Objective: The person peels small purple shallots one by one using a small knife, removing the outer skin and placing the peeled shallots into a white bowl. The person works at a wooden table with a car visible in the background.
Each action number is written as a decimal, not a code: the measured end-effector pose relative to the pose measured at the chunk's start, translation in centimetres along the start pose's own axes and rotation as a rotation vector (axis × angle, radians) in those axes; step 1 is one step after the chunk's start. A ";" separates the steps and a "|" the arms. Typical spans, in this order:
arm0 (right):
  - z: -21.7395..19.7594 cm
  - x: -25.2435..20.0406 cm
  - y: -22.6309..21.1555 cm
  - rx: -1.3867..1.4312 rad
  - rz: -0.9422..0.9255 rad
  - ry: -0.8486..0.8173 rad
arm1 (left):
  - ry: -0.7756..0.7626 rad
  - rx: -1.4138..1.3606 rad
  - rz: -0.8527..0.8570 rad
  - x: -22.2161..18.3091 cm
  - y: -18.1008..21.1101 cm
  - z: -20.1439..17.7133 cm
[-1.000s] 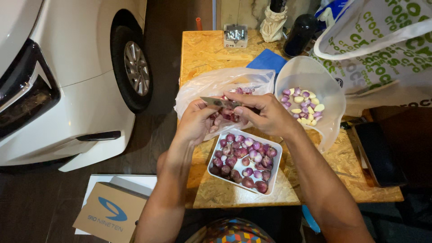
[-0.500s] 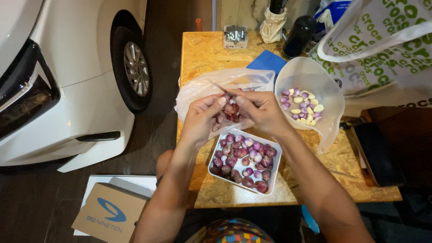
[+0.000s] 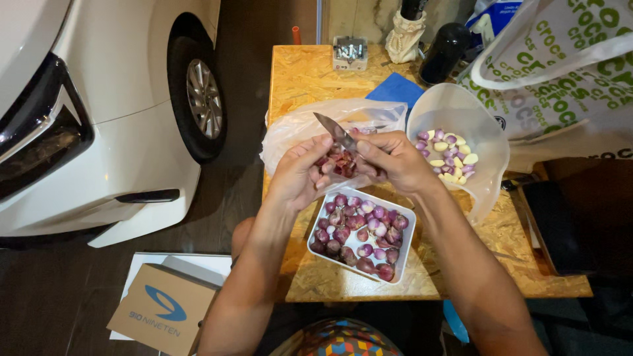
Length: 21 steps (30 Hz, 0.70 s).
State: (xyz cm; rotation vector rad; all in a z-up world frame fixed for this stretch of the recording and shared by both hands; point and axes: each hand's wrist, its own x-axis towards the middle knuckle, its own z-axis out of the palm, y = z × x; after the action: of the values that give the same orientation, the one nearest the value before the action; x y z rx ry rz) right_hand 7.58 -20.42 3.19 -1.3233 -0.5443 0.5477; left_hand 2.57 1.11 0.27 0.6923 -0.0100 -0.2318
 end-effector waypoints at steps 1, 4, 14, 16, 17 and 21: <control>0.0 0.0 0.1 0.026 0.008 -0.007 | -0.015 -0.012 -0.012 -0.1 0.0 0.0; -0.3 0.0 0.3 0.099 0.029 -0.018 | -0.071 -0.002 -0.002 -0.1 0.0 0.4; -2.1 -0.3 -1.0 -0.049 0.105 0.072 | -0.115 0.131 0.128 -0.7 0.9 0.8; -2.4 -0.5 -0.8 -0.079 0.135 0.053 | -0.012 0.273 0.196 -0.4 0.5 0.5; -2.5 -0.6 -0.7 -0.092 0.130 0.041 | 0.040 0.344 0.230 -0.3 0.2 0.3; -2.0 -0.1 0.1 -0.294 -0.048 0.048 | 0.088 0.417 0.336 0.1 -0.4 -0.1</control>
State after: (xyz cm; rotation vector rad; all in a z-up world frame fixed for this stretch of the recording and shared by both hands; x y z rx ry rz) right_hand 8.77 -21.94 2.79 -1.5934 -0.6326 0.4058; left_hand 2.60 0.91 -0.07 1.1011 -0.0919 0.1293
